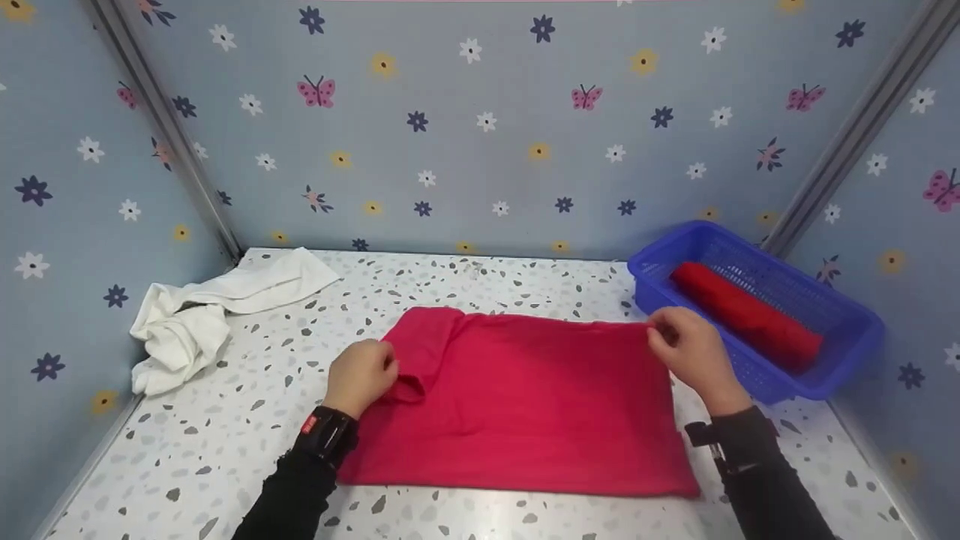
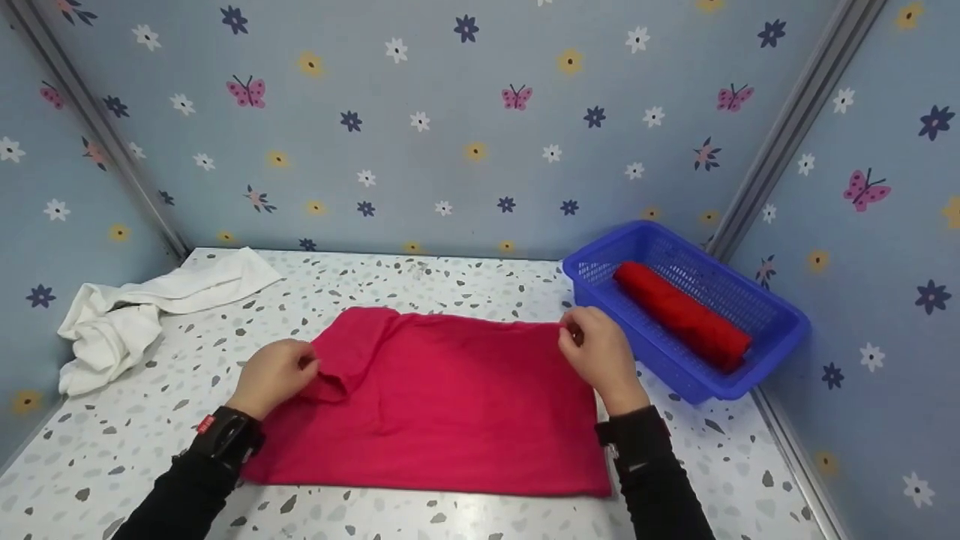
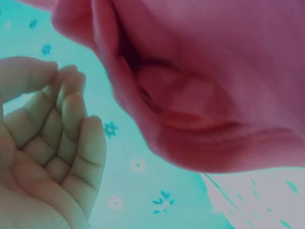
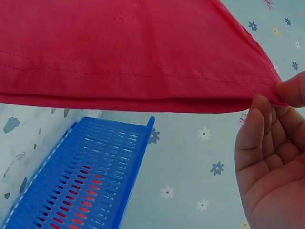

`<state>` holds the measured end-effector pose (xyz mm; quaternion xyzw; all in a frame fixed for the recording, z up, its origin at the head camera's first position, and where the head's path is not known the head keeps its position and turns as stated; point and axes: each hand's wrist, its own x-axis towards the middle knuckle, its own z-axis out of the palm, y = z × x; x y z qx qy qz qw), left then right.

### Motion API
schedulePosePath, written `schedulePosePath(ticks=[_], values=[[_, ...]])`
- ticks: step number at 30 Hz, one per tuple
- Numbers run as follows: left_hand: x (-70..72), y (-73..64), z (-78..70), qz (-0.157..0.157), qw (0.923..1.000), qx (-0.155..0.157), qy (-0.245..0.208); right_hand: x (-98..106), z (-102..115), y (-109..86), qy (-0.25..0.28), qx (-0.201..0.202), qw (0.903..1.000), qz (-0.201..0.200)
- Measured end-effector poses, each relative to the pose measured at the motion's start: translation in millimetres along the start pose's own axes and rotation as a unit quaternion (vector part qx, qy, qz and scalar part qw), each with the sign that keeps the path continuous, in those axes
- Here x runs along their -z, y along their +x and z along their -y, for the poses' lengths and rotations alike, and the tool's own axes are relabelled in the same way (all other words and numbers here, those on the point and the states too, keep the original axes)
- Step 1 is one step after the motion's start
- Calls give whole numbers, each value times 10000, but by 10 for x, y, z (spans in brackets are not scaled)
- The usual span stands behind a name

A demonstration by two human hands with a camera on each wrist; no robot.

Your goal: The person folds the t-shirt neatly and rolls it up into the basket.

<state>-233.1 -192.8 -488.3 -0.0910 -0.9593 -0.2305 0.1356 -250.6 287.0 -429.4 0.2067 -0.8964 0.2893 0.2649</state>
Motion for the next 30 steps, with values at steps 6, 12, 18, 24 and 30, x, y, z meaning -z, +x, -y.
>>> schedulePosePath(ticks=[6,12,18,24,30], values=[[46,82,245,-77,9981,602,-96,20,35,16,46,10,10000,32],[60,144,412,-62,9948,1019,-62,29,50,20,112,8,9999,-35],[14,179,472,171,9909,1331,-49,32,53,12,159,-67,9998,-46],[-16,191,502,478,9870,1534,-4,34,62,13,224,44,9997,-121],[-50,220,543,695,9853,1558,132,23,53,7,186,106,9996,-160]])
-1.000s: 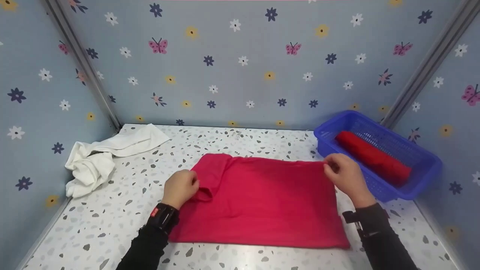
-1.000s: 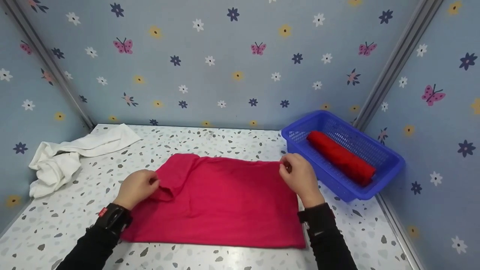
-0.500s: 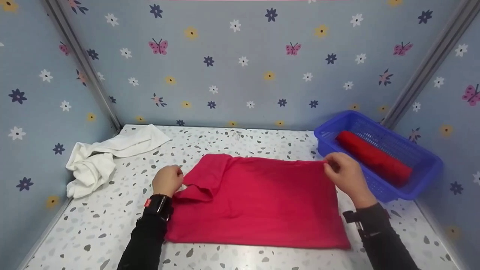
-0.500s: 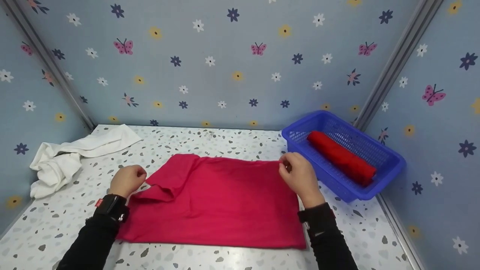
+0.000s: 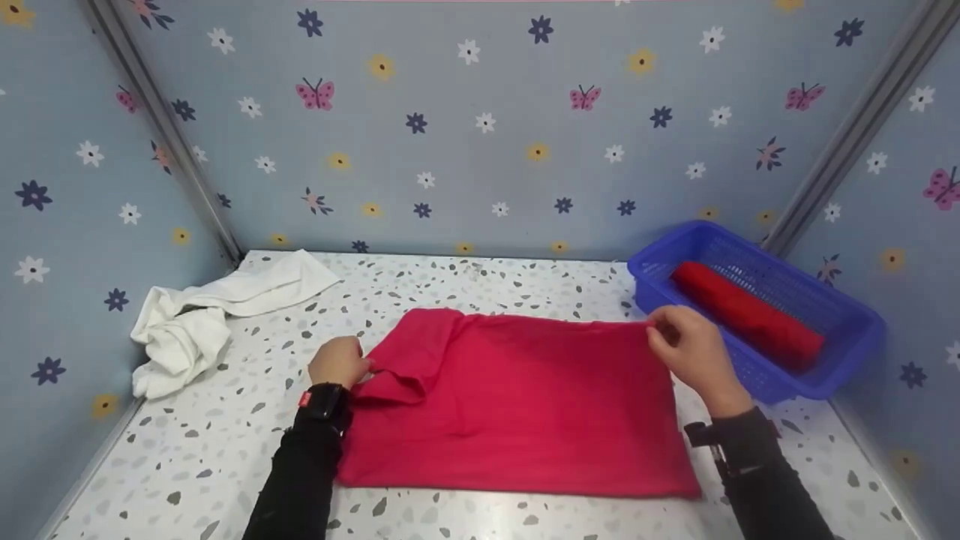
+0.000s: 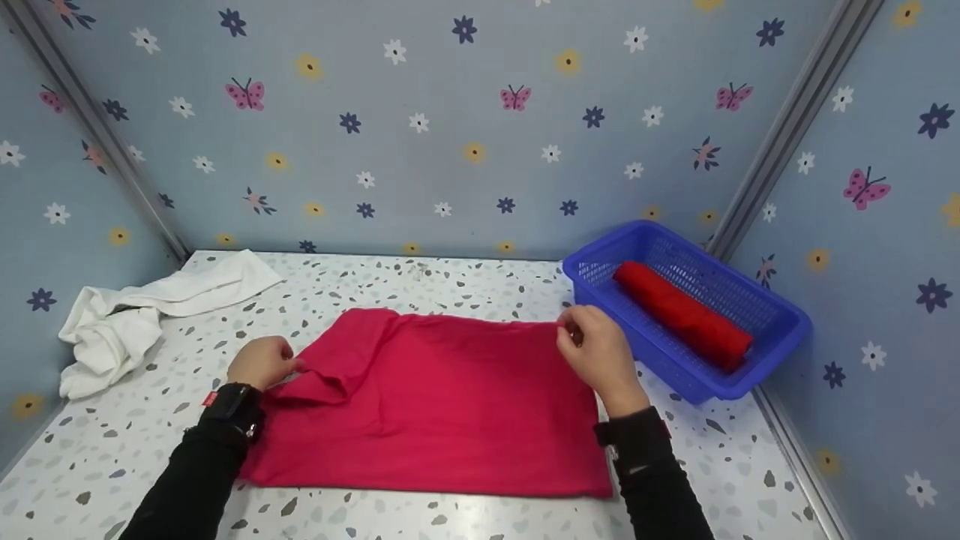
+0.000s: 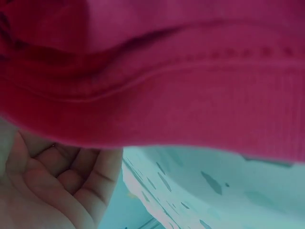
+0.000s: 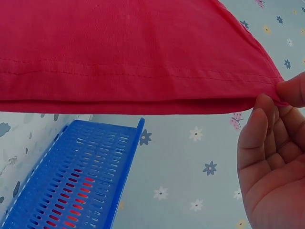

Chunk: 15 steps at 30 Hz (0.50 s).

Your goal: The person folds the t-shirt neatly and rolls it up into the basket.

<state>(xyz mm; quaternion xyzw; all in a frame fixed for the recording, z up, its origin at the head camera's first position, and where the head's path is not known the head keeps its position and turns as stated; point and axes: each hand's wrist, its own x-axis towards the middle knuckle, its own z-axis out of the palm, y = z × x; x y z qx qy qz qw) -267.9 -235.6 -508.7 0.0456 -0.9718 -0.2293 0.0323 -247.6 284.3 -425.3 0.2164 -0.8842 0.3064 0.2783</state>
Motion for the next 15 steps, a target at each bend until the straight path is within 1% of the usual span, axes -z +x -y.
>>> schedulePosePath(ticks=[7,15], values=[[-29,30,-1,169,9998,84,75,-11,-11,2,14,-111,9999,72],[-57,53,0,167,9998,40,-47,-29,-22,-17,39,-196,9997,124]])
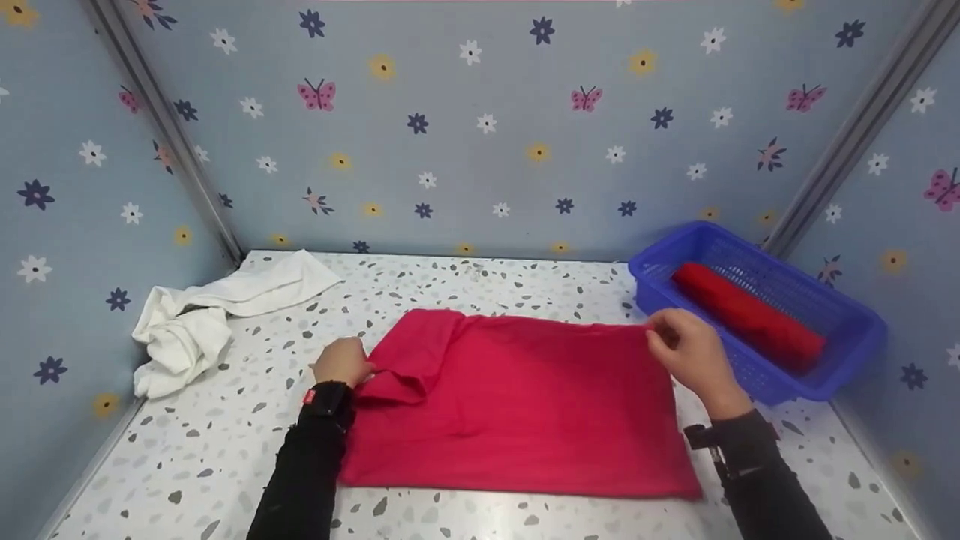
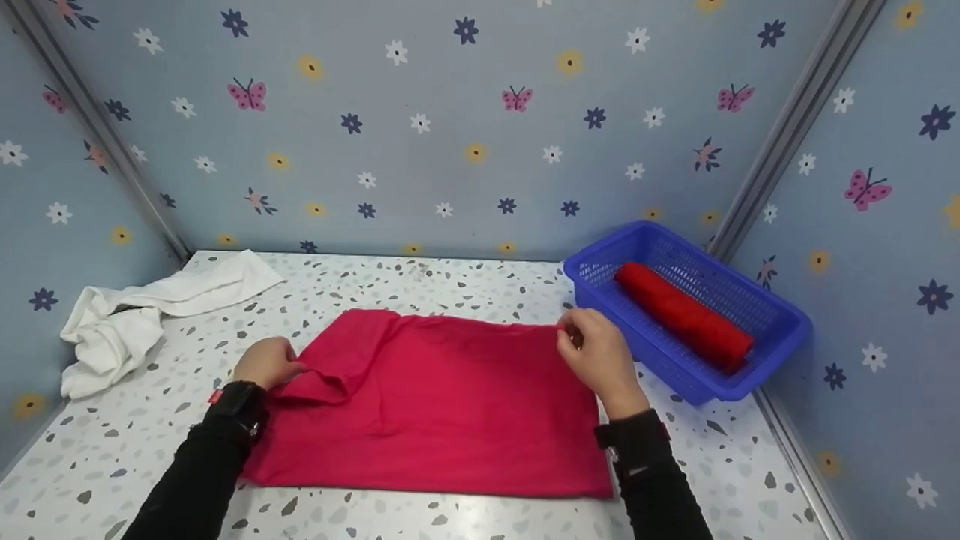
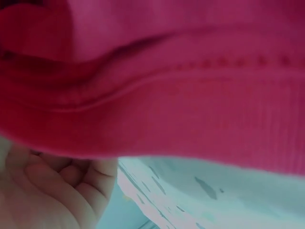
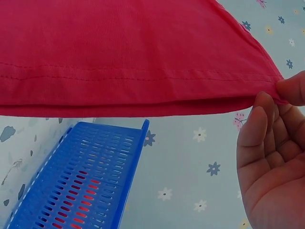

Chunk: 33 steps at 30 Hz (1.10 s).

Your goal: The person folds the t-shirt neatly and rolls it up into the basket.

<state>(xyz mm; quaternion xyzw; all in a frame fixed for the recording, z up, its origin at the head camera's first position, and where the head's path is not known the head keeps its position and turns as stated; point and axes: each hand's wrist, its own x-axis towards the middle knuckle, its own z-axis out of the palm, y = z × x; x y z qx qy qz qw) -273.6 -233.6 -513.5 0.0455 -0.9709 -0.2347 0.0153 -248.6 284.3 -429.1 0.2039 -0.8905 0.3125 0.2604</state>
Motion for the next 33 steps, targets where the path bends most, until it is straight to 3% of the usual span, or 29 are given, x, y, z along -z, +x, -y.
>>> schedulePosePath(ticks=[7,13,19,23,27,33], values=[[5,5,33,-240,9986,-325,-342,4,-9,-9,19,-10,10000,8],[54,22,8,-502,9961,-320,-653,13,-2,-3,-38,-3,10000,-4],[224,63,-76,-462,9971,-328,-511,16,-19,8,-50,-40,10000,-16],[366,93,-149,-485,9975,-161,-485,10,-29,12,-65,-123,9999,12],[507,126,-259,-724,9955,-82,-605,9,-29,13,-22,-241,9997,75],[649,184,-431,-1147,9890,-225,-911,2,-43,11,32,-358,9993,96]])
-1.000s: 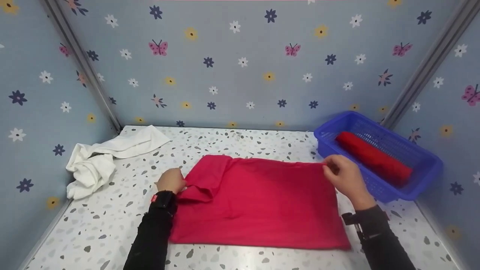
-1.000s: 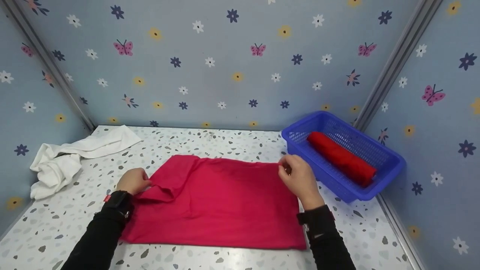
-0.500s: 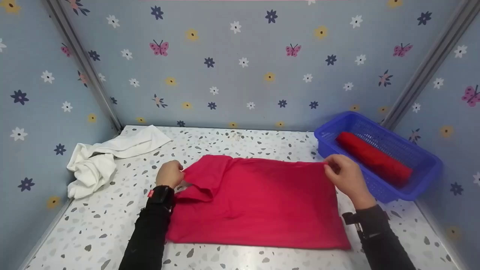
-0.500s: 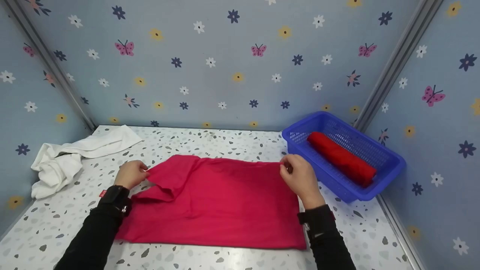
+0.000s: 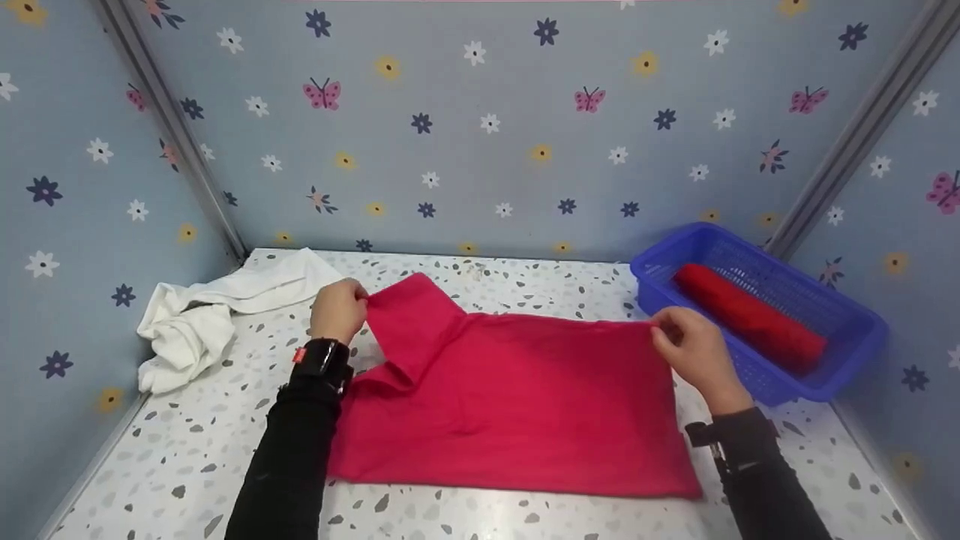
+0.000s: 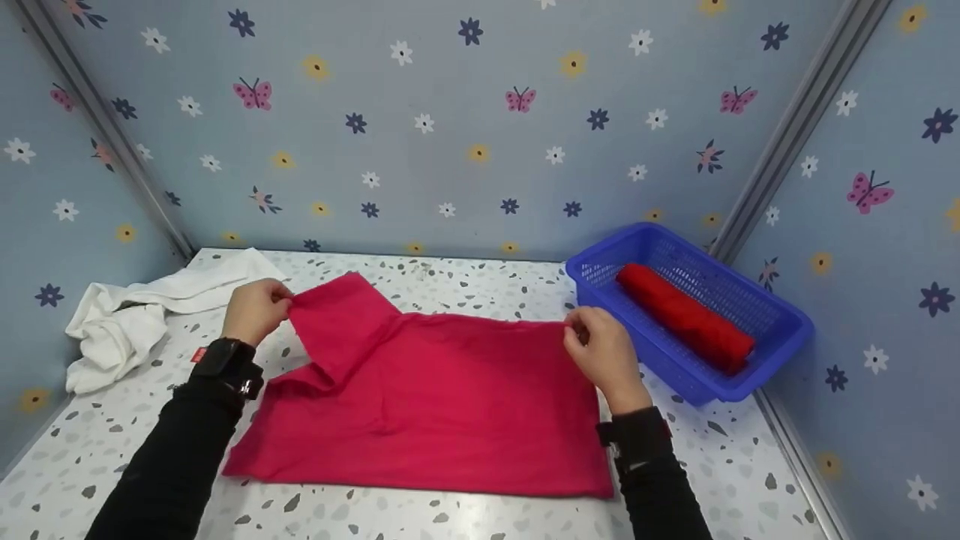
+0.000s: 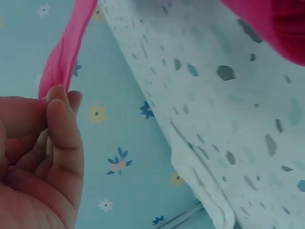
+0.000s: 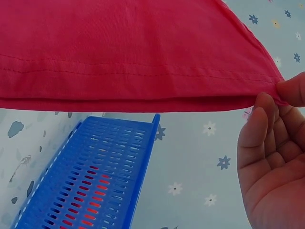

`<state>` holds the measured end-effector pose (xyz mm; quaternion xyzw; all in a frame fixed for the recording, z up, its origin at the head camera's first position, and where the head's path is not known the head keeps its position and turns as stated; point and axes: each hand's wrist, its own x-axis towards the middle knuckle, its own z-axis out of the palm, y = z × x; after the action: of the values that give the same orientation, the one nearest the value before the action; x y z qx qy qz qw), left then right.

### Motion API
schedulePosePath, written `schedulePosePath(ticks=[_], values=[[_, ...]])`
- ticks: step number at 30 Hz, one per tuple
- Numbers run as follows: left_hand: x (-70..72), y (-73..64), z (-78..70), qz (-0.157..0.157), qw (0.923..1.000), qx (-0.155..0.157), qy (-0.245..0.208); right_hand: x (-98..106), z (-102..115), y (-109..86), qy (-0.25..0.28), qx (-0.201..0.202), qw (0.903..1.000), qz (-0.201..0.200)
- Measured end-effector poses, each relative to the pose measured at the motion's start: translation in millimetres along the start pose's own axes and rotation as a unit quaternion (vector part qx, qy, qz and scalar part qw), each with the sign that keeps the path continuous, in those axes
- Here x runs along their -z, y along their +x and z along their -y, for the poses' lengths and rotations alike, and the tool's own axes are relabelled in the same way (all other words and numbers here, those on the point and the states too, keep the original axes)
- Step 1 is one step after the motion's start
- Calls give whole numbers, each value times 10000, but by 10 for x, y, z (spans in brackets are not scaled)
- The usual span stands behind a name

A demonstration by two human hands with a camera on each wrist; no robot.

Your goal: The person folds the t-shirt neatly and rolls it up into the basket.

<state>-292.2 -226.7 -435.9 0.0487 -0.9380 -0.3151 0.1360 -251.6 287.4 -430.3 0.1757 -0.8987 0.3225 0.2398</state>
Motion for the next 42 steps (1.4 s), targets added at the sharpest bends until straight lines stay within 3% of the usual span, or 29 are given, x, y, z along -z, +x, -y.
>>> schedulePosePath(ticks=[11,23,30,36,42], values=[[14,146,-220,-635,9958,-617,-246,-12,-79,10,-128,7,9996,-234],[109,221,-410,-903,9907,-885,-508,25,-45,12,-153,-567,9980,-236],[130,242,-509,-938,9889,-1053,-465,47,-44,38,-18,-809,9967,-27],[117,235,-573,-1018,9857,-1240,-507,23,-99,36,-129,-741,9971,-74],[102,223,-547,-1233,9813,-1382,-534,11,-130,20,-262,-686,9972,-159]])
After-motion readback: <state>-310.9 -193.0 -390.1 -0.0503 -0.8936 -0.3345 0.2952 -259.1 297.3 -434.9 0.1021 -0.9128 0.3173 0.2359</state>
